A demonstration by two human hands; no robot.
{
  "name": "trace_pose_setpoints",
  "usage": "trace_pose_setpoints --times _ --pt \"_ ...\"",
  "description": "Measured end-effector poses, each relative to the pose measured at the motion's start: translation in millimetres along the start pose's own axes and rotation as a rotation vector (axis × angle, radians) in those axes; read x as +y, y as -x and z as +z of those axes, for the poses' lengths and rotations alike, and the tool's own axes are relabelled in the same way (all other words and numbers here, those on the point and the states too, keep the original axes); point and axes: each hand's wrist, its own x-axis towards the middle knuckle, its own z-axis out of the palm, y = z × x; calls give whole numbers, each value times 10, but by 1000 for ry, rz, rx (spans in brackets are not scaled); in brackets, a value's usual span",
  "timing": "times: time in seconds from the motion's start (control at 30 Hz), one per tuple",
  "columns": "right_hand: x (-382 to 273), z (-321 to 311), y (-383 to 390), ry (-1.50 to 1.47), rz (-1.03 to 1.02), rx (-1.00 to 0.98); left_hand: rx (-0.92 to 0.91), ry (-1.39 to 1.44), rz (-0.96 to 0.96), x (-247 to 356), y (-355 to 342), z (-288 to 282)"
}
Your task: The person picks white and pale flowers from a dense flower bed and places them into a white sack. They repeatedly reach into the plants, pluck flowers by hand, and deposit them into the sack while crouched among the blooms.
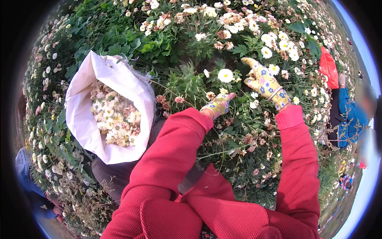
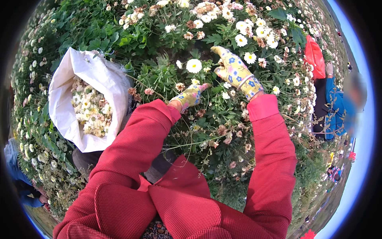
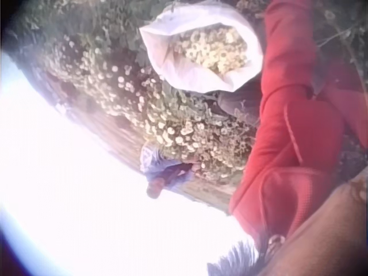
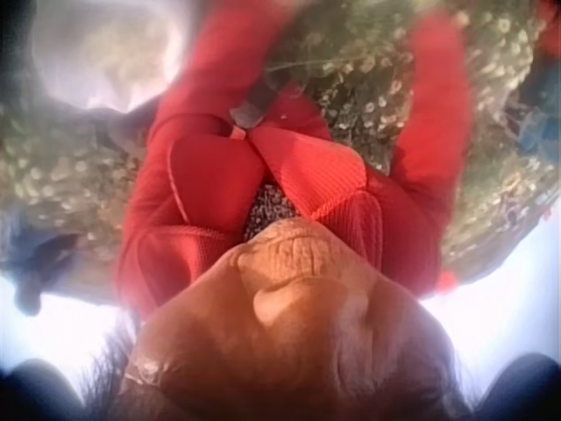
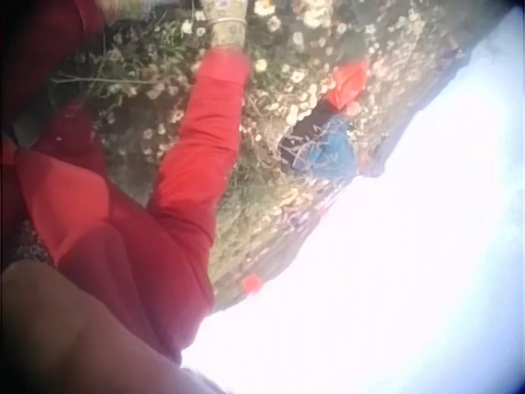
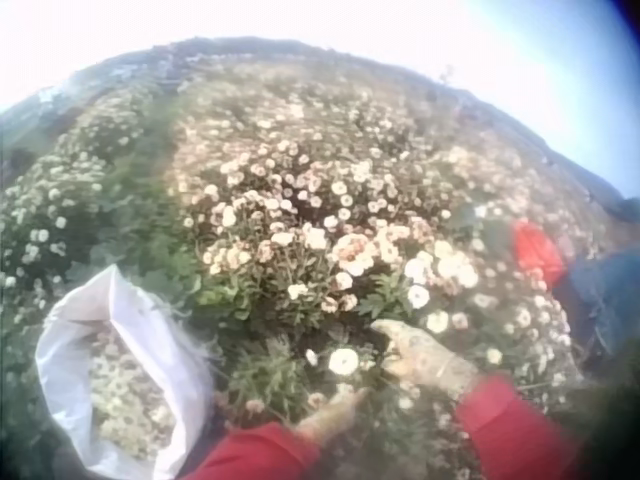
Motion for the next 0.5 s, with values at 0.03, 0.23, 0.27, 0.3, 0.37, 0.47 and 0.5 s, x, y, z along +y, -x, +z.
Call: trace_pose_setpoints --times 0.03,0.23,0.27,0.3,0.37,0.47,0.5 --pt "73 160 -126 45 -210 -70 40 -6 17 -128 -59 113" --pt "-314 847 -304 125 -253 -476 66 -392 86 -571 -108 447" --pt "-140 858 -176 79 -302 -319 43 -358 90 -483 -91 377" --pt "-128 795 -45 19 -173 -261 24 -321 86 -421 -63 306" --pt "-295 677 231 -51 -41 -177 0 89 36 -417 -28 246" --pt "-989 373 506 -187 -106 -44 202 308 115 -538 43 352" --pt "-1213 304 477 -200 -165 -10 152 187 49 -603 82 360"
